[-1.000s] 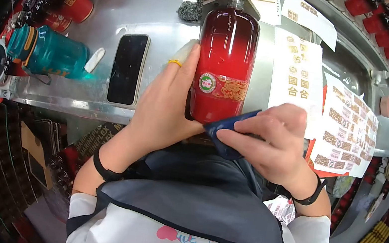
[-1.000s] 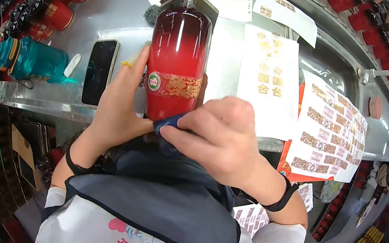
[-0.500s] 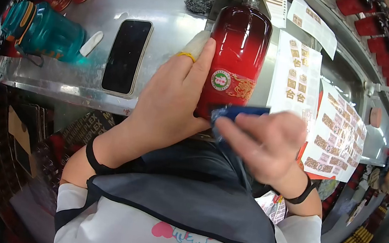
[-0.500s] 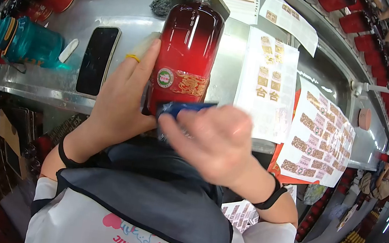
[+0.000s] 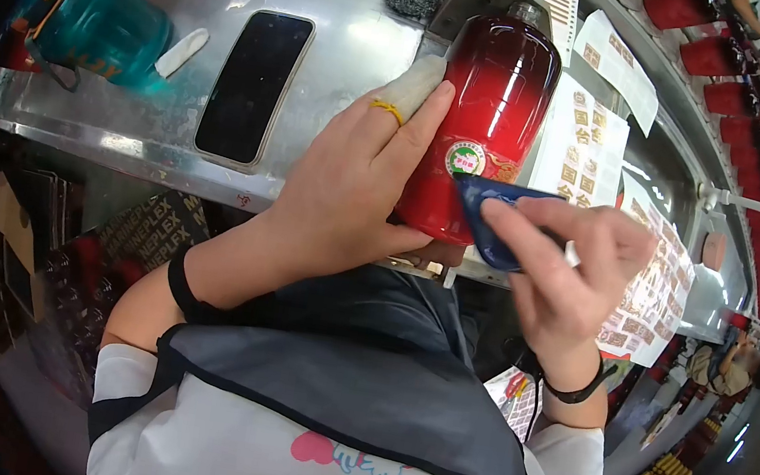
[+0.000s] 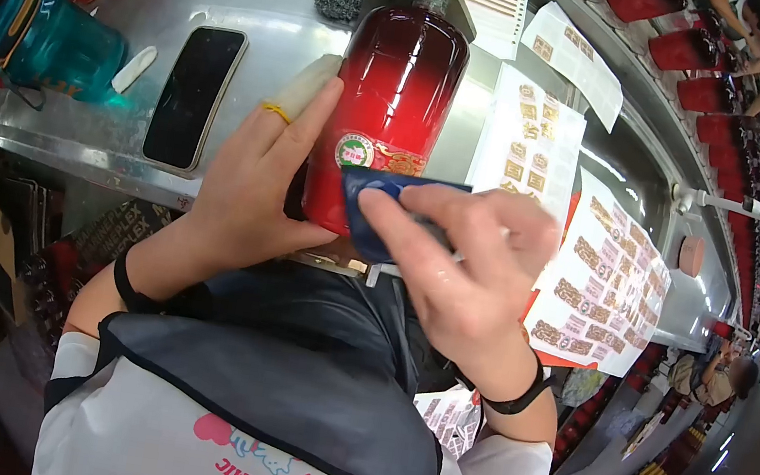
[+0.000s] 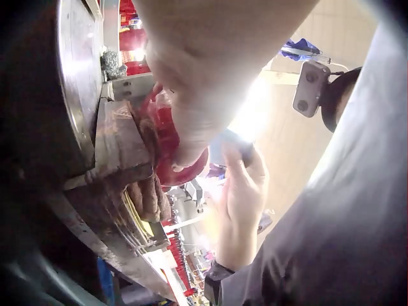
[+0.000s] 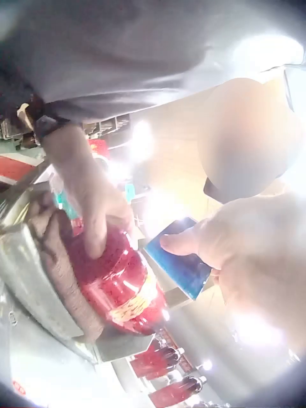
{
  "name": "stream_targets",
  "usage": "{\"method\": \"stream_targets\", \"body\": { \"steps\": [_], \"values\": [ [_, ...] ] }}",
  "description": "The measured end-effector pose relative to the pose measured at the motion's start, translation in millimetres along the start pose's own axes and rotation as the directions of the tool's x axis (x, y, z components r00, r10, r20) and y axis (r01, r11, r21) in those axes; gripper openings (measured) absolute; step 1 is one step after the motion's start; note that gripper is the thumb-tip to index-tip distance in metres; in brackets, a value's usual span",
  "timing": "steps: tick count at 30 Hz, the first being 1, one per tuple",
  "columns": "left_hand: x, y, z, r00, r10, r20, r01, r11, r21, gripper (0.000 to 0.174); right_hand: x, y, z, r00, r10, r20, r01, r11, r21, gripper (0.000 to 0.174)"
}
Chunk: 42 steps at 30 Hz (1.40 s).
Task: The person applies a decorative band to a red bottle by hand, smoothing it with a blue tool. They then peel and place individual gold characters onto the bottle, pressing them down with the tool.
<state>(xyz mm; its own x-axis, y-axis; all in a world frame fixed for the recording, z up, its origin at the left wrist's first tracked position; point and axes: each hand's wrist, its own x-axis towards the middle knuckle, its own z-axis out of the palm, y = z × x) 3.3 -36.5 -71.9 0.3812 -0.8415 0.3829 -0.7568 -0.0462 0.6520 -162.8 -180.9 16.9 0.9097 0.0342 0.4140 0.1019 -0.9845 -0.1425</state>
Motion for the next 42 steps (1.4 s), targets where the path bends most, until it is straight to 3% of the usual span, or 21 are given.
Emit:
{"method": "stream_targets", "body": {
  "steps": [2, 3, 7, 10, 12, 13, 14, 16, 17, 18, 20, 22, 24, 25, 26, 28, 30, 32, 37, 40, 42],
  "values": [
    [0, -1, 0, 1.0, 0.007, -0.014, -0.007, 1.0, 0.006, 0.111, -4, 0, 13, 0.999, -0.002, -0.032, 0.0, 0.998, -0.07, 0.033],
    [0, -2, 1, 1.0, 0.014, -0.022, -0.013, 1.0, 0.013, 0.111, -7, -2, 17, 1.0, -0.012, -0.017, 0.013, 0.999, 0.045, 0.029],
    [0, -2, 4, 0.999, 0.022, -0.041, -0.021, 1.0, 0.008, 0.112, 4, 0, 3, 1.0, -0.001, 0.022, 0.0, 0.998, 0.056, 0.028],
    [1, 1, 1, 0.999, 0.025, -0.042, -0.026, 1.0, -0.015, 0.112, 6, 12, -1, 0.994, 0.107, -0.023, -0.106, 0.993, 0.057, 0.03],
    [1, 0, 0, 0.999, 0.017, -0.03, -0.017, 1.0, -0.019, 0.113, 1, 18, 5, 0.953, 0.285, -0.107, -0.259, 0.943, 0.207, 0.03],
    [1, 0, -1, 0.999, 0.019, -0.033, -0.019, 1.0, -0.019, 0.113, -10, 23, 9, 0.911, 0.408, -0.069, -0.365, 0.871, 0.33, 0.034],
    [1, 0, -2, 0.999, 0.043, -0.03, -0.042, 0.999, 0.022, 0.112, -12, 21, 11, 0.911, 0.406, -0.071, -0.363, 0.872, 0.328, 0.034],
    [2, 1, -4, 0.997, 0.068, -0.026, -0.066, 0.996, 0.063, 0.112, -13, 17, 17, 0.6, 0.795, 0.088, -0.593, 0.369, 0.716, 0.041],
    [2, 1, -5, 0.995, 0.095, -0.022, -0.092, 0.99, 0.106, 0.113, -15, 22, 19, 0.613, 0.773, 0.164, -0.563, 0.281, 0.777, 0.035],
    [3, 1, -7, 0.992, 0.122, -0.015, -0.118, 0.982, 0.149, 0.114, -23, 28, 25, 0.611, 0.775, 0.162, -0.561, 0.28, 0.779, 0.035],
    [6, 3, -10, 0.995, 0.104, -0.006, -0.102, 0.989, 0.104, 0.116, -43, 39, 43, 0.491, 0.76, 0.426, -0.53, -0.128, 0.838, 0.023],
    [11, 4, -14, 0.996, 0.088, 0.007, -0.088, 0.994, 0.059, 0.118, -47, 37, 51, 0.489, 0.739, 0.463, -0.527, -0.172, 0.832, 0.023],
    [19, 5, -17, 0.979, -0.16, 0.124, 0.194, 0.916, -0.352, 0.115, -46, 33, 54, 0.491, 0.612, 0.62, -0.564, -0.319, 0.762, 0.023],
    [23, 2, -10, 0.975, -0.206, 0.077, 0.219, 0.868, -0.446, 0.109, -46, 30, 63, 0.48, 0.672, 0.565, -0.6, -0.219, 0.77, 0.02],
    [28, 5, -6, 0.977, -0.198, 0.084, 0.215, 0.873, -0.438, 0.109, -44, 26, 66, 0.481, 0.675, 0.559, -0.589, -0.224, 0.776, 0.02],
    [37, 10, 0, 0.947, -0.309, 0.087, 0.317, 0.856, -0.408, 0.106, -39, 19, 67, 0.563, 0.636, 0.528, -0.672, -0.021, 0.741, 0.013],
    [38, 4, 6, 0.963, -0.259, 0.077, 0.269, 0.905, -0.33, 0.099, -35, 15, 68, 0.578, 0.637, 0.511, -0.613, -0.075, 0.787, 0.017],
    [40, 1, 8, 0.939, -0.326, 0.112, 0.334, 0.775, -0.537, 0.1, -33, 18, 69, 0.609, 0.632, 0.478, -0.634, 0.027, 0.772, 0.024],
    [43, 7, 2, 0.938, -0.301, 0.169, 0.339, 0.709, -0.618, 0.083, -32, 19, 72, 0.628, 0.639, 0.444, -0.622, 0.069, 0.78, 0.032],
    [42, 4, 7, 0.94, -0.298, 0.165, 0.325, 0.643, -0.694, 0.081, -30, 19, 69, 0.607, 0.647, 0.462, -0.661, 0.087, 0.745, 0.035],
    [44, 5, 2, 0.938, -0.264, 0.223, 0.345, 0.672, -0.655, 0.083, -32, 20, 71, 0.595, 0.655, 0.466, -0.661, 0.068, 0.747, 0.038]
  ]
}}
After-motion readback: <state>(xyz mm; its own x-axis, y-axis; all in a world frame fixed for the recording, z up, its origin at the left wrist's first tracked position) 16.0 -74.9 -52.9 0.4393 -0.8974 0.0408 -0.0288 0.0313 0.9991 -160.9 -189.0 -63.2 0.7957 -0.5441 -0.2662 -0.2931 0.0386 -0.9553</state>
